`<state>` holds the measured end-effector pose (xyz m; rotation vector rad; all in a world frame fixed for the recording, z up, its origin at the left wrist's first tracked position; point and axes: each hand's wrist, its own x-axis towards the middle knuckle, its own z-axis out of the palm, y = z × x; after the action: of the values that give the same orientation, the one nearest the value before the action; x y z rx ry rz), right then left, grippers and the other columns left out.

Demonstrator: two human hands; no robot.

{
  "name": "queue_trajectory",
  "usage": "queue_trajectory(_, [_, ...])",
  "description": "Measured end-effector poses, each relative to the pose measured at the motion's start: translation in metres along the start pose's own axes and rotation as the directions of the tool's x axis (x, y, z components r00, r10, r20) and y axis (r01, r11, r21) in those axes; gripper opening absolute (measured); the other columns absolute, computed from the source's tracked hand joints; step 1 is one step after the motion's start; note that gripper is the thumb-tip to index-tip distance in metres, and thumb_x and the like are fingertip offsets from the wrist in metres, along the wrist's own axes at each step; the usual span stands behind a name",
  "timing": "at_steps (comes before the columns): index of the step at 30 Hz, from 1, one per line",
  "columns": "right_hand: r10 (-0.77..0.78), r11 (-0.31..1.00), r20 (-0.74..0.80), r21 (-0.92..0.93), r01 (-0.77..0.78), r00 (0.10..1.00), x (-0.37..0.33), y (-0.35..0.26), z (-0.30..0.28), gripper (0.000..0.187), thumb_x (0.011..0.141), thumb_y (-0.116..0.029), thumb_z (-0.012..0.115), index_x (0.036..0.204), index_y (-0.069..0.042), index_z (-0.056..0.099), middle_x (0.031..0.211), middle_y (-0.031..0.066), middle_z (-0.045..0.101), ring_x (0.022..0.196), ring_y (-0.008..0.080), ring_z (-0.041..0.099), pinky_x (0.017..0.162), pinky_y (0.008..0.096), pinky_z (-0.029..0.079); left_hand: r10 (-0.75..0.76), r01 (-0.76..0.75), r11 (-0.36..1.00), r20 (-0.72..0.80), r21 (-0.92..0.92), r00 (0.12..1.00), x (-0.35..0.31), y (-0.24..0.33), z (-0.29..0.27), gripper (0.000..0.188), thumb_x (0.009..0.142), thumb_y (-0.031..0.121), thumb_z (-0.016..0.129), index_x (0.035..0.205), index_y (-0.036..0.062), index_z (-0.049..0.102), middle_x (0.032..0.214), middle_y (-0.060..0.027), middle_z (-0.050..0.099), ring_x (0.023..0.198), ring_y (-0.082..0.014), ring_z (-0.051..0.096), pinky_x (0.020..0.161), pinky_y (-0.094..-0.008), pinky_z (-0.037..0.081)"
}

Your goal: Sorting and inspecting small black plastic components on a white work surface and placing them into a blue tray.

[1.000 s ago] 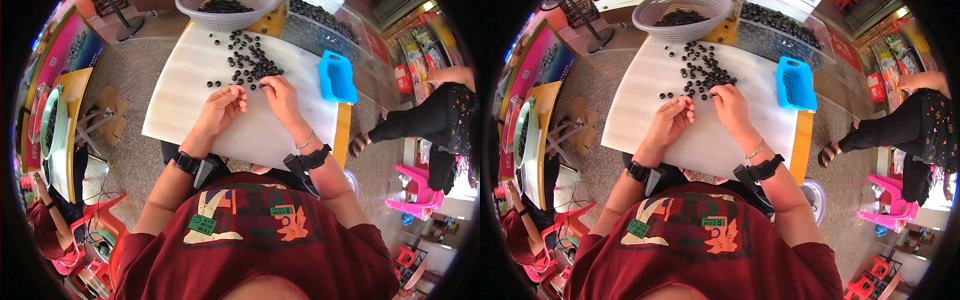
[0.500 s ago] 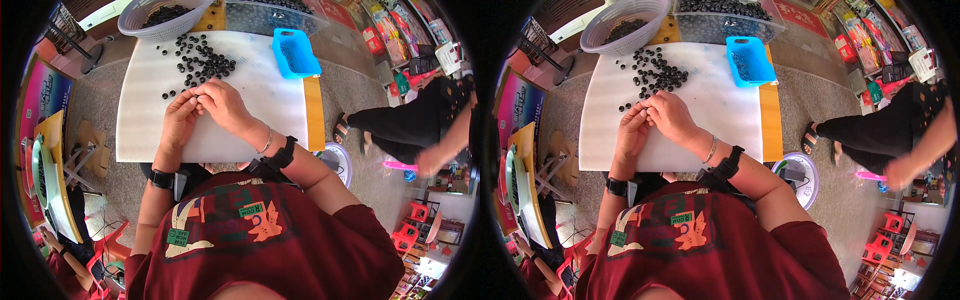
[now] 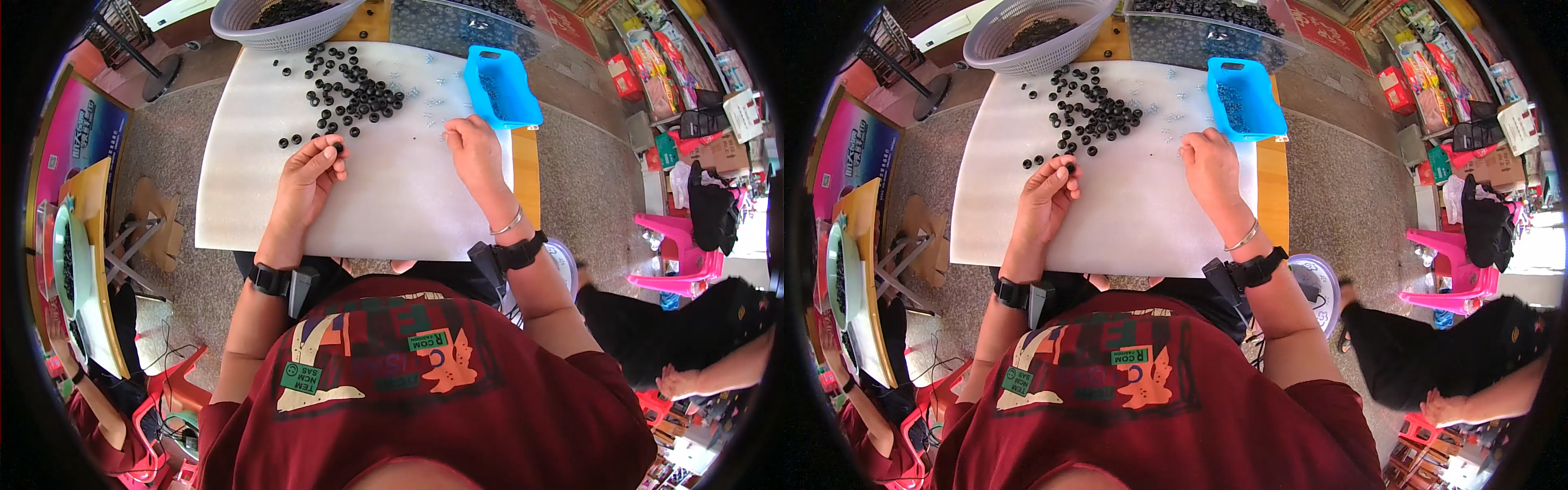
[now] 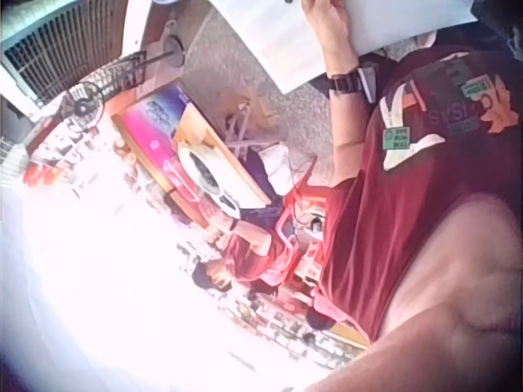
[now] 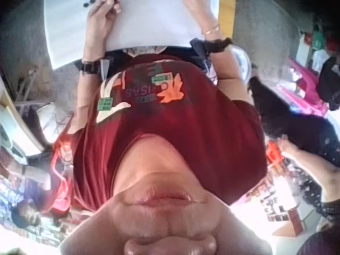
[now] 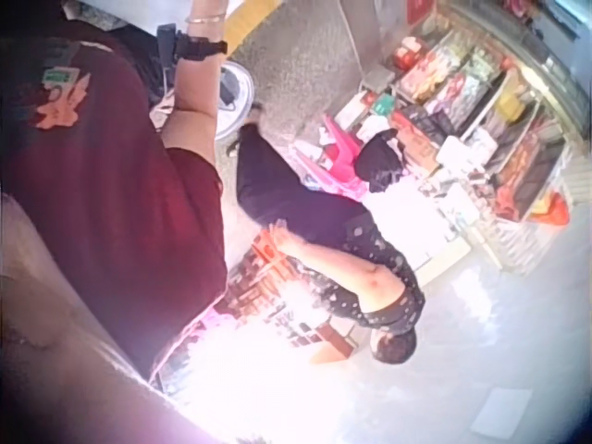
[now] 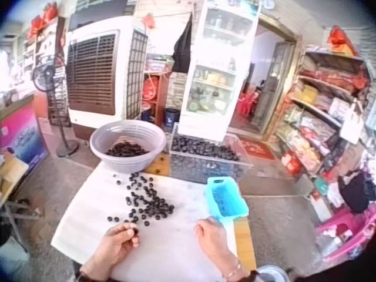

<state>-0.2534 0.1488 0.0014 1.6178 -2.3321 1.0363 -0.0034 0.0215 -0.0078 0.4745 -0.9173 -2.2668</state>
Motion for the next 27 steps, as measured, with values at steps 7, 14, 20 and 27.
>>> queue_trajectory(7, [-0.123, 0.988, 0.059, -0.081, 0.128, 0.991, -0.003, -0.006, 0.006, 0.005, 0.079, -0.01, 0.065, 0.084, -0.009, 0.066, 0.079, 0.0095, 0.059, 0.083, 0.0316, 0.055, 0.077, 0.0425, 0.044, -0.005, 0.004, 0.999, -0.019, -0.048, 1.0, -0.001, -0.002, -0.005, 0.022, 0.094, 0.008, 0.057, 0.113, -0.0031, 0.06, 0.095, -0.01, 0.063, 0.076, -0.0129, 0.059, 0.071, -0.0263, 0.052])
queue_trajectory(14, [0.028, 0.799, 0.203, 0.584, -0.144, 0.979, 0.014, -0.087, 0.013, 0.007, 0.084, -0.002, 0.061, 0.09, -0.001, 0.064, 0.082, 0.0113, 0.066, 0.068, 0.0222, 0.063, 0.062, 0.0274, 0.049, -0.04, 0.043, 0.995, 0.034, -0.087, 0.999, 0.0, 0.002, -0.004, 0.023, 0.095, 0.009, 0.056, 0.114, -0.0053, 0.058, 0.096, -0.0118, 0.065, 0.073, -0.0137, 0.062, 0.069, -0.0244, 0.054])
queue_trajectory(20, [-0.115, 0.786, 0.141, 0.618, 0.003, 0.983, 0.016, -0.127, 0.033, 0.007, 0.084, -0.003, 0.062, 0.09, -0.004, 0.065, 0.083, 0.0096, 0.064, 0.072, 0.0228, 0.062, 0.064, 0.0304, 0.05, -0.022, 0.026, 0.992, 0.03, -0.12, 0.999, 0.001, 0.001, -0.006, 0.021, 0.095, 0.008, 0.055, 0.112, -0.0042, 0.059, 0.097, -0.012, 0.066, 0.074, -0.0148, 0.063, 0.07, -0.0257, 0.054])
queue_trajectory(27, [-0.221, 0.841, 0.024, 0.511, 0.178, 0.975, 0.009, -0.129, 0.036, 0.006, 0.082, -0.003, 0.062, 0.088, -0.004, 0.063, 0.082, 0.0096, 0.06, 0.075, 0.0258, 0.058, 0.066, 0.0336, 0.049, -0.011, 0.012, 0.997, 0.015, -0.081, 1.0, 0.001, -0.001, -0.006, 0.02, 0.095, 0.009, 0.056, 0.11, -0.0032, 0.06, 0.092, -0.009, 0.065, 0.075, -0.0149, 0.063, 0.071, -0.0264, 0.054])
